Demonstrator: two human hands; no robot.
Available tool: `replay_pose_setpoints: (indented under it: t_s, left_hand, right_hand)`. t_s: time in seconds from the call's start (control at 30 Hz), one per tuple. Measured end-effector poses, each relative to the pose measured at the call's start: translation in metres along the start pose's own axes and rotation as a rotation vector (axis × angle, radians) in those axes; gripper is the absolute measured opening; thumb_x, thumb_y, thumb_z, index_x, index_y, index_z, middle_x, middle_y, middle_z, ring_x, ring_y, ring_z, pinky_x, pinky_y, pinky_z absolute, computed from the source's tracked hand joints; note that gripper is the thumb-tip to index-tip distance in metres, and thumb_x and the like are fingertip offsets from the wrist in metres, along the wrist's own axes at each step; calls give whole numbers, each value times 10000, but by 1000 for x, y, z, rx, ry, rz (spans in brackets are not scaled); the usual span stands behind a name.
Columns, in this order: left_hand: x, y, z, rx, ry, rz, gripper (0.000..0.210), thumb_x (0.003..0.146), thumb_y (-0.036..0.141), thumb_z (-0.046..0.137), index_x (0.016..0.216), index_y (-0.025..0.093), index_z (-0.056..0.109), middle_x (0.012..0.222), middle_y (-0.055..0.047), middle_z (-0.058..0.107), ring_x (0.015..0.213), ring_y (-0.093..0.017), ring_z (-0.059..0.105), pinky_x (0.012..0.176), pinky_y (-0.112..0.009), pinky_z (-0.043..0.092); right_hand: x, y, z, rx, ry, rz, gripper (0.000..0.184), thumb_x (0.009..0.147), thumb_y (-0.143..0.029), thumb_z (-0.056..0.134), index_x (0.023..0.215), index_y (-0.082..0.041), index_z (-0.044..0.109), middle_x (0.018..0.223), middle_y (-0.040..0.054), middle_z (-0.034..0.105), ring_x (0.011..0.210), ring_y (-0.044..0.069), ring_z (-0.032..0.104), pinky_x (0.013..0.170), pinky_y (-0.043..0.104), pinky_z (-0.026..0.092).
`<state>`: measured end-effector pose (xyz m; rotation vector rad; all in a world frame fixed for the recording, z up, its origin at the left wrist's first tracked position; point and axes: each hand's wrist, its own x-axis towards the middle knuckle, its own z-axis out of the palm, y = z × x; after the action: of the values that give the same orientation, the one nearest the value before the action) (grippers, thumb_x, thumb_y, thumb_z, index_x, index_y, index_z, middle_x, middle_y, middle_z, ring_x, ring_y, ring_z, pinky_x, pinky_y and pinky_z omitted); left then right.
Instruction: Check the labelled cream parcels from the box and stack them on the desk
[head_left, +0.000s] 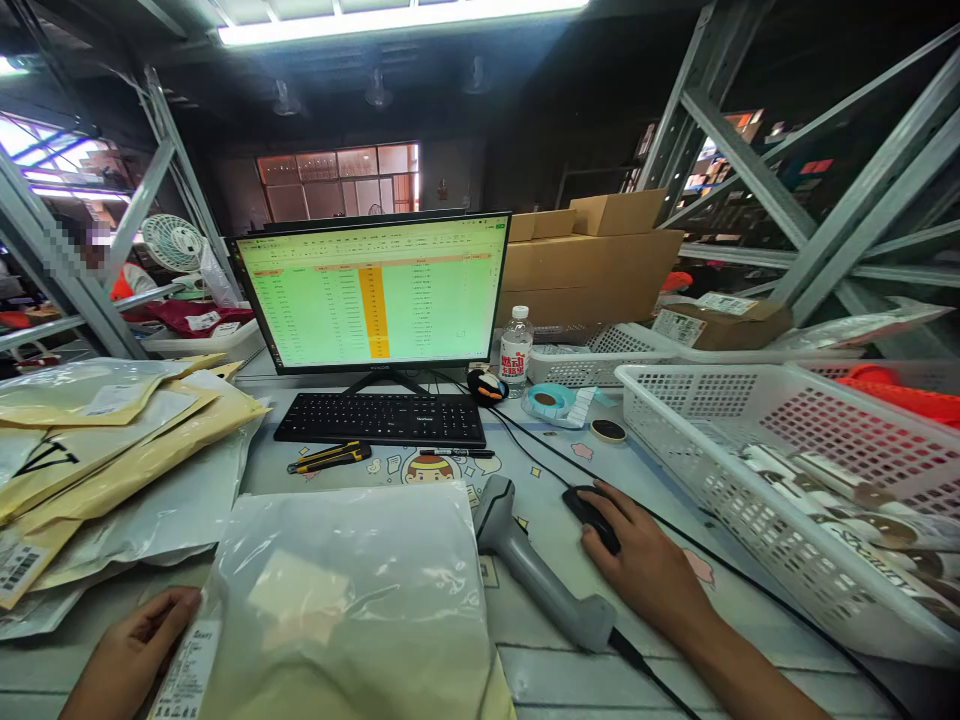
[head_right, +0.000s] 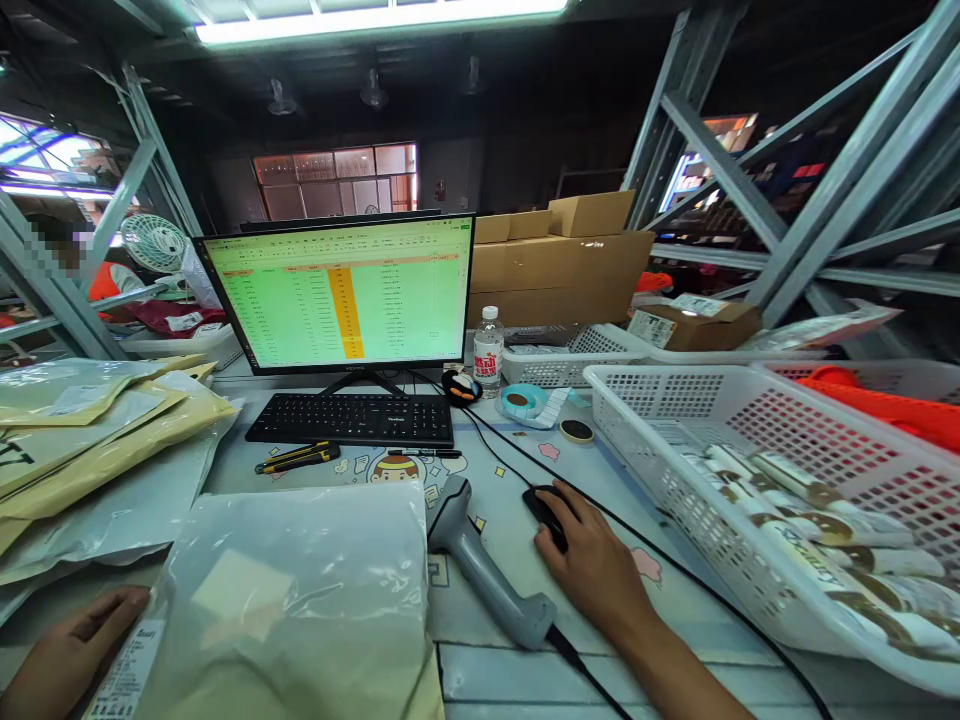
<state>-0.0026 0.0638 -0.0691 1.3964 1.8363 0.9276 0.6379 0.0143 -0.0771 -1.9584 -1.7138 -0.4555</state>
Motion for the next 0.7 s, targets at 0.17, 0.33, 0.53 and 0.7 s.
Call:
replay_pose_setpoints:
  t_s: [0.17,0.33,0.53,0.7]
  left_hand:
    - [-7,11,4,29,0,47,617,627,788,729,818,203,777,854,-60,776,799,-268,713,671,-282,572]
    - [-28,44,2,153,400,144,382,798,556,616,841,188,712,705,-38,697,664,-231,654,623,-306,508]
    - [-20,202,64,335,-97,966,277,1003,419,553,1052,190,702,928,-23,709,794,-164,644,750,-276,505]
    - [34,296,196,848,-341,1095,440,996,432,619,1350,176,667,1309,-139,628,1241,-321,554,1066,-445,443]
  right_hand:
    - [1,-1,-3,10,-21,-16,466,1005,-462,402,1298,-232,681,1457,71,599,1194,311,662,875,469,642]
    - [2,-7,-9,26,-38,-13,482,1001,-469,419,1306,-191,669,1461,103,586,1203,344,650,951,529,618]
    - [2,-12,-9,50,-15,-32,441,978,-411,467,1295,-178,668,1448,129,588,1225,347,635,1020,533,585]
    - [2,-15,-11,43,-11,-29,422,974,-379,473,1290,-182,673,1442,127,591,1232,335,631,1009,499,590]
